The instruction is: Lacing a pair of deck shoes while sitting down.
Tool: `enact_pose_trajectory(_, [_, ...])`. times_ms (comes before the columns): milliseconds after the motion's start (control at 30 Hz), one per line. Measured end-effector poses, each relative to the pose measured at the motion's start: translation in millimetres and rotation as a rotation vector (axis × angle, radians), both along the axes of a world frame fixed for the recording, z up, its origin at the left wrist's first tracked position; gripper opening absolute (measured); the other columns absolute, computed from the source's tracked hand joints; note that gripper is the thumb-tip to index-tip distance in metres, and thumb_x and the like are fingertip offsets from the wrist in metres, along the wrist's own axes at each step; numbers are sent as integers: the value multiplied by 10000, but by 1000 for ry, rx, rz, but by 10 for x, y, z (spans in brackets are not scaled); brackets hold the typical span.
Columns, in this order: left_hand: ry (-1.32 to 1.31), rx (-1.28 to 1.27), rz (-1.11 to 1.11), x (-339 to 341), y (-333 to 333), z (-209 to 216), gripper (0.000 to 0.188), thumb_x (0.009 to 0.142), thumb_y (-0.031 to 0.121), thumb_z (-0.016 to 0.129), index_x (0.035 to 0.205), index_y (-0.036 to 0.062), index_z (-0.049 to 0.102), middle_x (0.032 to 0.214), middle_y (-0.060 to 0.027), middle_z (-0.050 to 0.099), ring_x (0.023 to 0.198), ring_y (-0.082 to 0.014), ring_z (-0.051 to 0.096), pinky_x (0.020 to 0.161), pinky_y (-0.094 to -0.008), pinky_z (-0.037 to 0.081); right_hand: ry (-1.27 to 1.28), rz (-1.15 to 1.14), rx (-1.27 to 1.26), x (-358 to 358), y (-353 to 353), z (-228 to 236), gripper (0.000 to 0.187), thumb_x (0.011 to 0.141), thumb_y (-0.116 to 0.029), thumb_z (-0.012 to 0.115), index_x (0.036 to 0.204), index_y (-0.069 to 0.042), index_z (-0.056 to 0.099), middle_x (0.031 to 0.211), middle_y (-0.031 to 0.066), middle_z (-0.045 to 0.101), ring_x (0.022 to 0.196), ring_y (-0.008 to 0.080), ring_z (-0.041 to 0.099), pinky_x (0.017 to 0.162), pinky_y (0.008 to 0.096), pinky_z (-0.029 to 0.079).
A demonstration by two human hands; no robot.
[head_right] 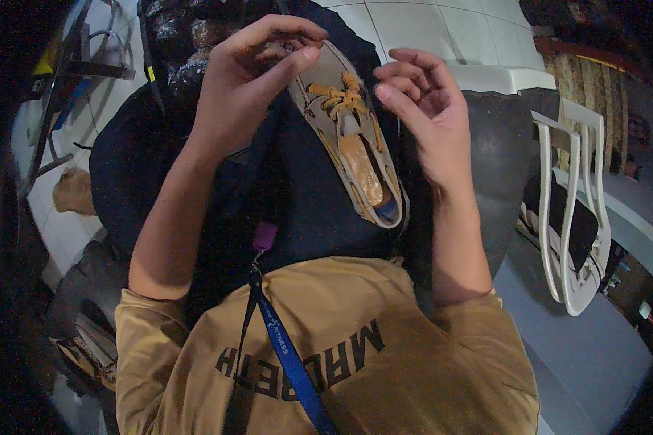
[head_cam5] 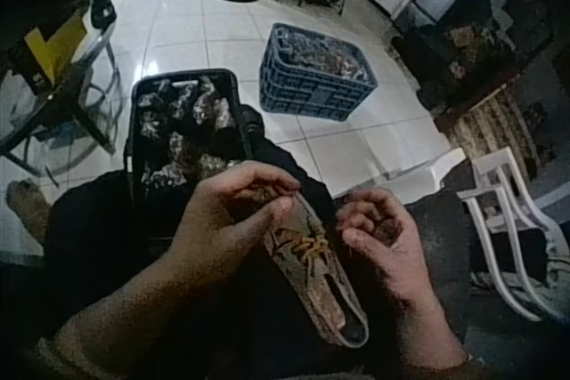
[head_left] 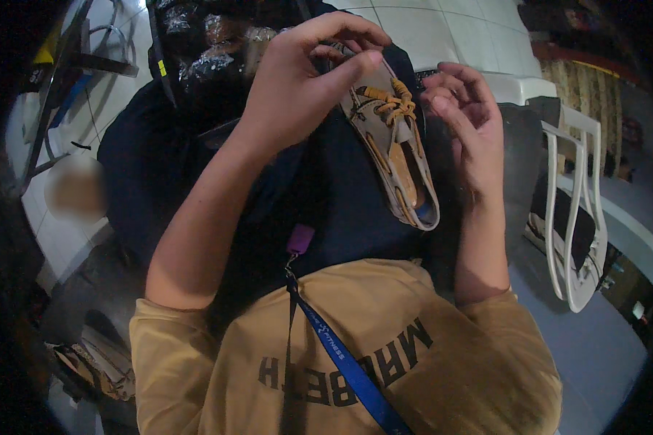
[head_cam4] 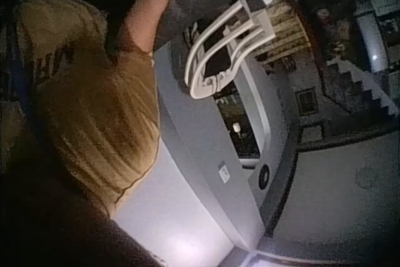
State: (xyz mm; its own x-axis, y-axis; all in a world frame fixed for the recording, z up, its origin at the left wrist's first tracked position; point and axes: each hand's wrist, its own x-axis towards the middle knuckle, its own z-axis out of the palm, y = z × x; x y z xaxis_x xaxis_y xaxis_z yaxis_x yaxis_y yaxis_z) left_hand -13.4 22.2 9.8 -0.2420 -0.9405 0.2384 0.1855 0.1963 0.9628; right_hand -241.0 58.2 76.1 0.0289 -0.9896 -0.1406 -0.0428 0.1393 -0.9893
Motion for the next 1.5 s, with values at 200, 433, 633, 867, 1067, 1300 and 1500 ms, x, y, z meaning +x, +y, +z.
enact_pose_trajectory(200, [-340, -433, 4, 38, -53, -71, 232, 977, 168, 695, 1175, 53, 735, 1127, -74, 736, 1204, -234, 632, 1094, -382, 432, 256, 137, 143, 14, 57, 50, 182, 890, -65, 811, 1058, -23, 757, 990, 1, 691, 899, 64, 596, 815, 216, 459])
enact_pose_trajectory(433, [-346, -369, -139, 93, -46, 49, 215, 950, 191, 731, 1118, 59, 755, 1111, -66, 750, 1108, -247, 669, 1045, -398, 442, 182, 198, -23, 77, 64, -2, 150, 901, -51, 800, 1043, -24, 759, 971, -4, 689, 852, 52, 588, 769, 218, 453])
enact_pose_trajectory(633, [-204, -360, -137, 49, -17, 86, 230, 841, 128, 843, 1037, 37, 763, 1025, -85, 756, 978, -211, 702, 892, -346, 517, 183, 172, -23, 112, 83, 9, 137, 900, -21, 788, 1031, -21, 748, 1015, 14, 689, 887, 55, 591, 780, 220, 451])
enact_pose_trajectory(867, [-157, -321, -151, 47, 27, 127, 193, 811, 90, 858, 963, 24, 759, 951, -74, 739, 941, -201, 696, 875, -338, 519, 248, 229, -127, 104, 49, -24, 93, 884, -22, 754, 967, -9, 714, 1013, 33, 681, 912, 86, 593, 781, 249, 453])
enact_pose_trajectory(1067, [-126, -216, -194, 60, 54, 169, 173, 811, 27, 810, 968, 19, 737, 964, -57, 719, 937, -159, 678, 874, -307, 515, 438, 262, -264, 195, 33, 25, 89, 837, -28, 705, 905, -7, 651, 953, 43, 647, 880, 122, 596, 800, 256, 460])
enact_pose_trajectory(1300, [-57, -153, -143, 23, 66, 143, 187, 834, 35, 824, 991, 11, 726, 1001, -42, 730, 954, -117, 671, 882, -283, 520, 466, 230, -281, 176, 23, -19, 114, 840, -23, 713, 942, -10, 666, 962, 44, 667, 875, 117, 597, 794, 258, 467])
enact_pose_trajectory(1500, [-11, -34, -55, -45, 115, 115, 286, 805, 58, 877, 1050, 16, 736, 995, -17, 742, 921, -75, 666, 839, -259, 532, 211, 115, -160, 232, 77, 4, 187, 906, -14, 736, 1088, 0, 698, 1046, 29, 696, 948, 98, 623, 830, 253, 486])
